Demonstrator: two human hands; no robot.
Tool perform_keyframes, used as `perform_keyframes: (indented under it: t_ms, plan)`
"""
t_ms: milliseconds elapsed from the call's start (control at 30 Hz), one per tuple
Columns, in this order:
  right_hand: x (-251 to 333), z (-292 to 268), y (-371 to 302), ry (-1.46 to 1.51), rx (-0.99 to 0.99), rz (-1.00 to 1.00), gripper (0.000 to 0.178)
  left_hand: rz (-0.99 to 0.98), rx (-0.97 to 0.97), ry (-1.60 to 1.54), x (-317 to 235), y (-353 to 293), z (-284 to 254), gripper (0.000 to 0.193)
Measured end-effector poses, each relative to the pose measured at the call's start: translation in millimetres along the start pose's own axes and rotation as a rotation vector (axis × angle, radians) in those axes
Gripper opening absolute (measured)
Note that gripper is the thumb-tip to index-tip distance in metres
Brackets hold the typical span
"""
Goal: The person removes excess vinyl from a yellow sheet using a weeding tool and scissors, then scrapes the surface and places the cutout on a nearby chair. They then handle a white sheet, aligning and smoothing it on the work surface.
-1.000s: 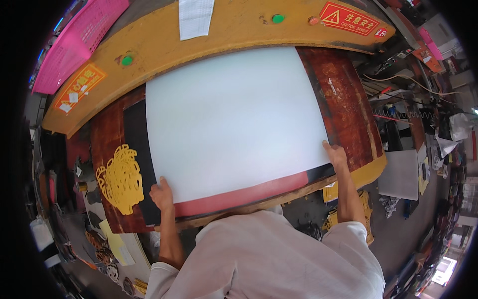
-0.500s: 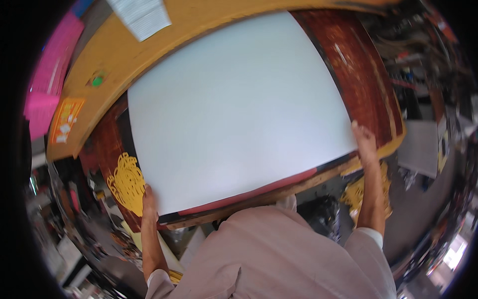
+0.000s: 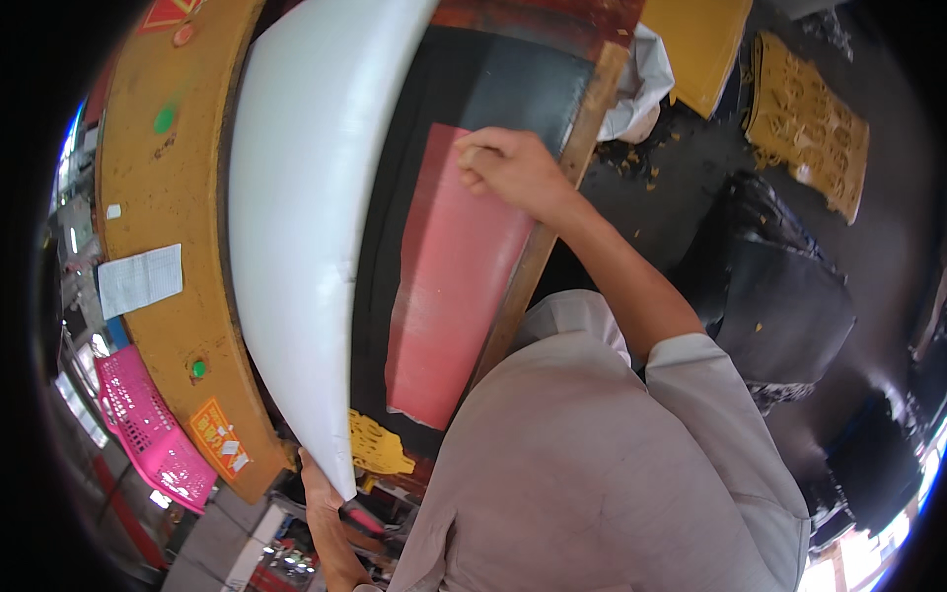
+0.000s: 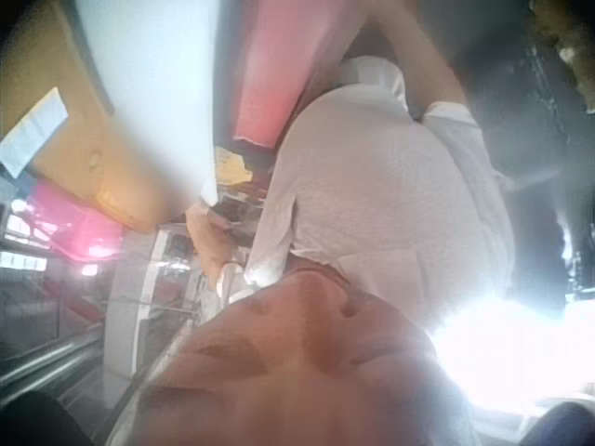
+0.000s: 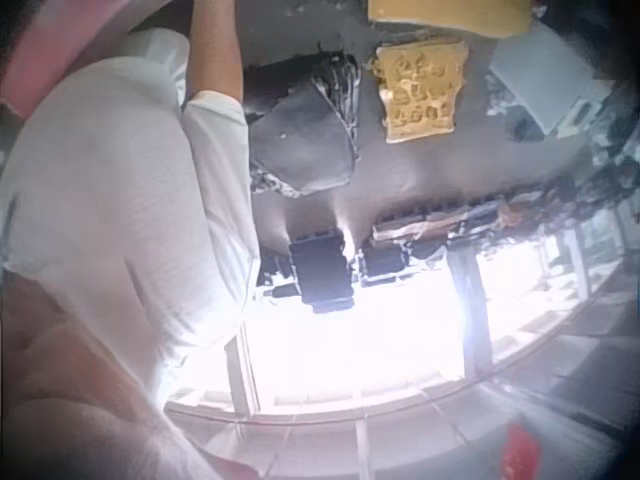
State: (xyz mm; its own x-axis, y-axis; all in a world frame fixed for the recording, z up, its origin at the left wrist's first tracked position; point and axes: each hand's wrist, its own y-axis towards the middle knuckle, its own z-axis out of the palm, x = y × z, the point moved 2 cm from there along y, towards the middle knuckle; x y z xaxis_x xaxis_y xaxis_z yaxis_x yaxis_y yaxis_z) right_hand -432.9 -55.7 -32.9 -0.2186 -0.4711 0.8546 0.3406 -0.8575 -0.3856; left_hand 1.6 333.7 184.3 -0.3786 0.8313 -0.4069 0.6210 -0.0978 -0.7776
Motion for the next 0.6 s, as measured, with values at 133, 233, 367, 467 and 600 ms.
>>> perform_keyframes:
  t_ms: [133, 233, 367, 467, 600]
  plan:
    - [-6, 11, 8, -0.222, -0.028, -0.090, 0.032, -0.051, -0.052, 0.108, -20, -5, -24, 0.067]
    - [6, 18, 31, -0.555, -0.038, -0.296, 0.036, -0.078, -0.018, 0.111, -20, 1, -28, 0.067]
    - [37, 38, 87, -1.213, -0.274, -0.484, 0.042, -0.053, 0.011, 0.116, -16, 4, -17, 0.070]
    - [50, 54, 149, -1.361, -0.249, -0.389, 0.050, -0.031, 0.014, 0.066, -17, 1, -6, 0.070]
    - [46, 71, 204, -1.209, -0.014, -0.340, 0.053, -0.003, -0.017, -0.002, -17, -2, -1, 0.070]
